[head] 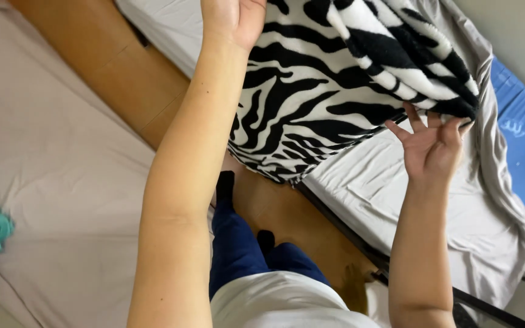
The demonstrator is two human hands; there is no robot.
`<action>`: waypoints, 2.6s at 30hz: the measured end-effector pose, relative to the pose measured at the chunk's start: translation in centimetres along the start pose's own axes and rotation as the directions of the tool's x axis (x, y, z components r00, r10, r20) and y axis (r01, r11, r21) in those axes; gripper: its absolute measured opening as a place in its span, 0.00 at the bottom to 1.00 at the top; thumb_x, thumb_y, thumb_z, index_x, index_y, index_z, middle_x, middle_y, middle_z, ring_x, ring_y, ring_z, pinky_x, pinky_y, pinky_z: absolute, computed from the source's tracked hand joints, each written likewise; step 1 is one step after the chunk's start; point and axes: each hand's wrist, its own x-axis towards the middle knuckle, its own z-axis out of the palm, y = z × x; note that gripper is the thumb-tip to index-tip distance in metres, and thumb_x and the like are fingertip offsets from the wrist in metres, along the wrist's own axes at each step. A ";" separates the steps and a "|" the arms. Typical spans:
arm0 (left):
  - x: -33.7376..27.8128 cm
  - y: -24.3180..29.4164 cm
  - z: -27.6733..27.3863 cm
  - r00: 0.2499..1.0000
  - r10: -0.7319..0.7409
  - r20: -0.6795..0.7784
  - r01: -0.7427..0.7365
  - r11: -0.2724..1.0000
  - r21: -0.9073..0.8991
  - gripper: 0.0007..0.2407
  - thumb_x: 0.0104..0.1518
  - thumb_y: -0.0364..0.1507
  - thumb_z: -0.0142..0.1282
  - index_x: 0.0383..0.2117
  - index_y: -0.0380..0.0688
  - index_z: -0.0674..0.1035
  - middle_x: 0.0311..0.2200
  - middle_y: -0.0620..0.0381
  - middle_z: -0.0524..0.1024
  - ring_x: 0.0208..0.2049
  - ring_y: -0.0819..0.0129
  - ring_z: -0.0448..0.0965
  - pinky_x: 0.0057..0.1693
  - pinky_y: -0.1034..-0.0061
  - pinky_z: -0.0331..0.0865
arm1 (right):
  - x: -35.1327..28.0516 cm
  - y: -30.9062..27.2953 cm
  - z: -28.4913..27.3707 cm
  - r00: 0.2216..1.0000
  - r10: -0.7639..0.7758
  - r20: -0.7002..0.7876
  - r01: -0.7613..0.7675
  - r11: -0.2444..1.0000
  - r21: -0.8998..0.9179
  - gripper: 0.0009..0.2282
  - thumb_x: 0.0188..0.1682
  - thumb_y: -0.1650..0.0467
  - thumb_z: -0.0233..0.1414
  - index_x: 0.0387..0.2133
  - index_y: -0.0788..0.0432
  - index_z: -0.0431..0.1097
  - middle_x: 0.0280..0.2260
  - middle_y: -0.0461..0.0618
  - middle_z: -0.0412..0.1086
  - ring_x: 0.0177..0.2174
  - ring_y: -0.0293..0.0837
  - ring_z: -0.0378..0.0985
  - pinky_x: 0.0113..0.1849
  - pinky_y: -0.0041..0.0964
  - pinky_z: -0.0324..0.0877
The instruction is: The person folds a beige towel and places it on a stack of pillows. They then fold a zebra-print blanket and place it on the same stack. Finally, they remove a grey fitted sheet from a mattress and fold it by hand.
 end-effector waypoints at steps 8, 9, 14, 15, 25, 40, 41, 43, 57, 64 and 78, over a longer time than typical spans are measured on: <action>14.2 -2.8 -5.1 0.927 -0.344 -0.149 0.351 0.936 0.021 0.09 0.68 0.31 0.47 0.48 0.41 0.73 0.47 0.54 0.76 0.51 0.58 0.78 0.59 0.48 0.74 | 10.8 9.7 -1.1 0.919 -0.212 -0.332 0.235 0.972 0.029 0.10 0.66 0.61 0.36 0.57 0.41 0.58 0.63 0.52 0.63 0.65 0.64 0.62 0.55 0.89 0.55; 15.5 -3.0 -5.6 0.913 -0.394 -0.110 0.404 0.910 0.095 0.10 0.68 0.33 0.48 0.51 0.45 0.71 0.50 0.54 0.75 0.53 0.57 0.77 0.58 0.45 0.74 | 12.2 10.7 -1.4 0.908 -0.224 -0.354 0.257 0.965 0.047 0.11 0.66 0.63 0.35 0.60 0.39 0.55 0.65 0.51 0.59 0.66 0.64 0.60 0.55 0.90 0.53; 20.4 -7.1 -7.5 0.802 -0.591 -0.086 0.587 0.755 0.290 0.18 0.63 0.39 0.52 0.57 0.55 0.65 0.51 0.48 0.75 0.52 0.44 0.78 0.53 0.38 0.71 | 16.5 14.0 -4.1 0.826 -0.289 -0.484 0.333 0.943 0.006 0.15 0.65 0.64 0.33 0.64 0.37 0.47 0.71 0.51 0.50 0.70 0.62 0.54 0.56 0.93 0.48; 21.4 -8.7 -8.4 0.799 -0.596 -0.075 0.583 0.739 0.339 0.19 0.63 0.40 0.54 0.58 0.54 0.64 0.51 0.49 0.74 0.52 0.44 0.77 0.53 0.37 0.72 | 17.2 14.2 -5.2 0.806 -0.269 -0.527 0.322 0.947 0.010 0.16 0.66 0.63 0.33 0.65 0.36 0.44 0.71 0.51 0.49 0.70 0.62 0.53 0.56 0.94 0.48; 29.9 -26.1 -12.4 0.855 -0.516 0.056 0.445 0.785 0.431 0.20 0.67 0.37 0.54 0.63 0.52 0.64 0.58 0.54 0.68 0.57 0.55 0.69 0.61 0.46 0.67 | 25.0 9.8 -11.4 0.658 -0.536 -0.529 0.513 0.833 -0.206 0.21 0.69 0.59 0.40 0.70 0.31 0.36 0.70 0.48 0.48 0.68 0.57 0.54 0.56 0.87 0.54; 42.6 -46.4 -19.8 0.824 -0.534 -0.190 0.564 0.741 0.365 0.27 0.64 0.41 0.44 0.68 0.67 0.49 0.73 0.64 0.40 0.71 0.53 0.43 0.61 0.30 0.54 | 43.5 1.6 -29.7 0.571 -0.282 -0.771 0.348 0.934 -0.083 0.30 0.60 0.65 0.42 0.66 0.22 0.28 0.70 0.59 0.32 0.66 0.70 0.48 0.58 0.90 0.53; 42.1 -46.3 -21.2 0.821 -0.536 -0.197 0.569 0.736 0.367 0.27 0.64 0.41 0.44 0.68 0.67 0.49 0.73 0.64 0.40 0.71 0.53 0.43 0.61 0.30 0.54 | 43.0 3.2 -33.0 0.568 -0.275 -0.776 0.344 0.936 -0.079 0.30 0.60 0.65 0.42 0.66 0.22 0.28 0.70 0.59 0.32 0.66 0.70 0.48 0.58 0.90 0.53; 41.1 -45.8 -23.9 0.751 -0.608 -0.259 0.659 0.660 0.361 0.27 0.65 0.35 0.46 0.68 0.66 0.49 0.73 0.59 0.43 0.74 0.52 0.44 0.65 0.35 0.61 | 41.7 6.5 -39.2 0.631 -0.232 -0.740 0.148 0.973 -0.179 0.30 0.60 0.70 0.43 0.70 0.29 0.37 0.71 0.61 0.46 0.66 0.65 0.57 0.60 0.73 0.55; 13.9 -29.8 -38.6 0.823 -0.466 -0.325 0.295 -0.139 0.945 0.11 0.63 0.31 0.56 0.48 0.40 0.80 0.49 0.52 0.79 0.45 0.65 0.80 0.50 0.75 0.74 | 27.4 30.8 -22.9 0.697 -0.119 -0.707 -0.642 0.333 -0.690 0.18 0.56 0.66 0.52 0.60 0.49 0.69 0.63 0.69 0.56 0.60 0.67 0.56 0.57 0.57 0.58; 7.7 -19.0 -35.9 0.889 -0.446 -0.102 -0.049 -0.315 0.948 0.07 0.62 0.26 0.56 0.43 0.41 0.81 0.56 0.44 0.74 0.59 0.49 0.72 0.64 0.59 0.65 | 18.8 36.4 -14.6 0.729 -0.342 -0.593 -0.617 0.047 -0.785 0.19 0.53 0.65 0.55 0.59 0.49 0.70 0.68 0.69 0.50 0.67 0.70 0.48 0.65 0.63 0.43; 9.8 -10.9 -32.3 0.674 -0.533 -0.512 0.047 -0.660 0.750 0.50 0.43 0.47 0.70 0.70 0.35 0.51 0.65 0.29 0.54 0.67 0.33 0.53 0.69 0.51 0.54 | 6.0 37.1 -4.1 -0.060 -0.276 -0.959 -0.834 0.541 -0.104 0.49 0.39 0.46 0.61 0.67 0.66 0.51 0.64 0.69 0.55 0.63 0.61 0.59 0.60 0.50 0.57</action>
